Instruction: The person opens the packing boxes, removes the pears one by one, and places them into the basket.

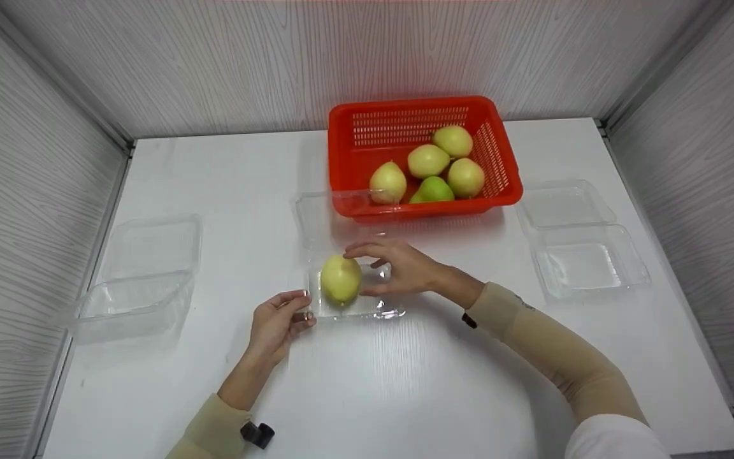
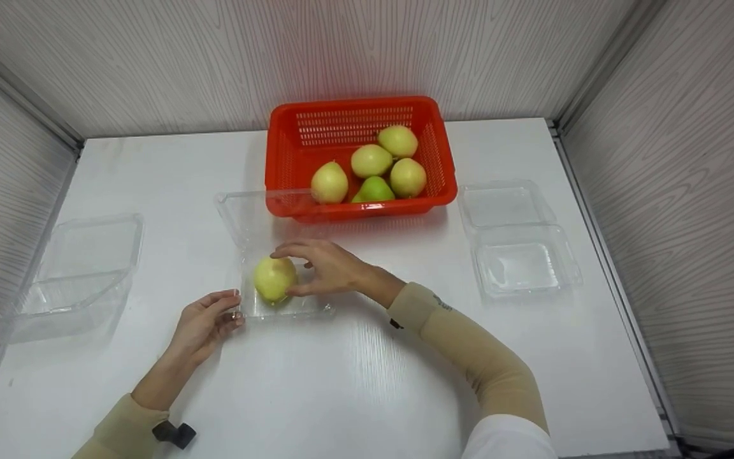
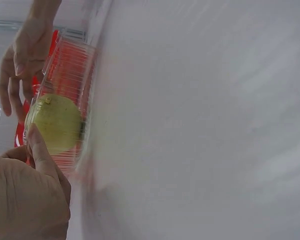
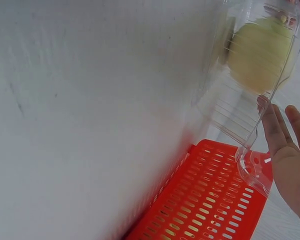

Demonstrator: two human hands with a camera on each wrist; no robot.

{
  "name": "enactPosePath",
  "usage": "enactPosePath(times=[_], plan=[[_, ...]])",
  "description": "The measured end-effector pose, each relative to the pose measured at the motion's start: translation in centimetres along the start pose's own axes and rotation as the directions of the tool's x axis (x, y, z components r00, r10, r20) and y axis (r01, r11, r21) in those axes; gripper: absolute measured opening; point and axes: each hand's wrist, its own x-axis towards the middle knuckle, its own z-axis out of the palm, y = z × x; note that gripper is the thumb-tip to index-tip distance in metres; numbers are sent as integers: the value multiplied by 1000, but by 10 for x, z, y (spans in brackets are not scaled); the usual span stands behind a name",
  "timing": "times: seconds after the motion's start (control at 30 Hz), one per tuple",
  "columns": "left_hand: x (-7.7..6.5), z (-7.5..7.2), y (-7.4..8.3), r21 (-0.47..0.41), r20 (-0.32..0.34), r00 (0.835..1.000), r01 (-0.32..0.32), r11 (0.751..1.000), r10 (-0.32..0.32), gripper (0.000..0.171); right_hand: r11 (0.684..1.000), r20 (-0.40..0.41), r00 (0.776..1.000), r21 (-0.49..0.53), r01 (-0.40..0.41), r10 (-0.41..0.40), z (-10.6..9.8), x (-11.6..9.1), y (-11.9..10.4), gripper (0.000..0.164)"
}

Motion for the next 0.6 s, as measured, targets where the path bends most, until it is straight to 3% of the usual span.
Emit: enactPosePath(times=[0.27,0.47,0.6], plan=[[0,1,0,-11,-5,1000,4,1000,-4,17,999,56,997,-6,-44,44,8,6,1,62],[0,0,0,-22,-3,1000,1,1000,-1,16,995,70,996,-86,-44,50,13,11,0,62],[0,1,0,-25,-4,1000,1,1000,-1,16,995,84,995,-86,-49,56,17,13,0,62]])
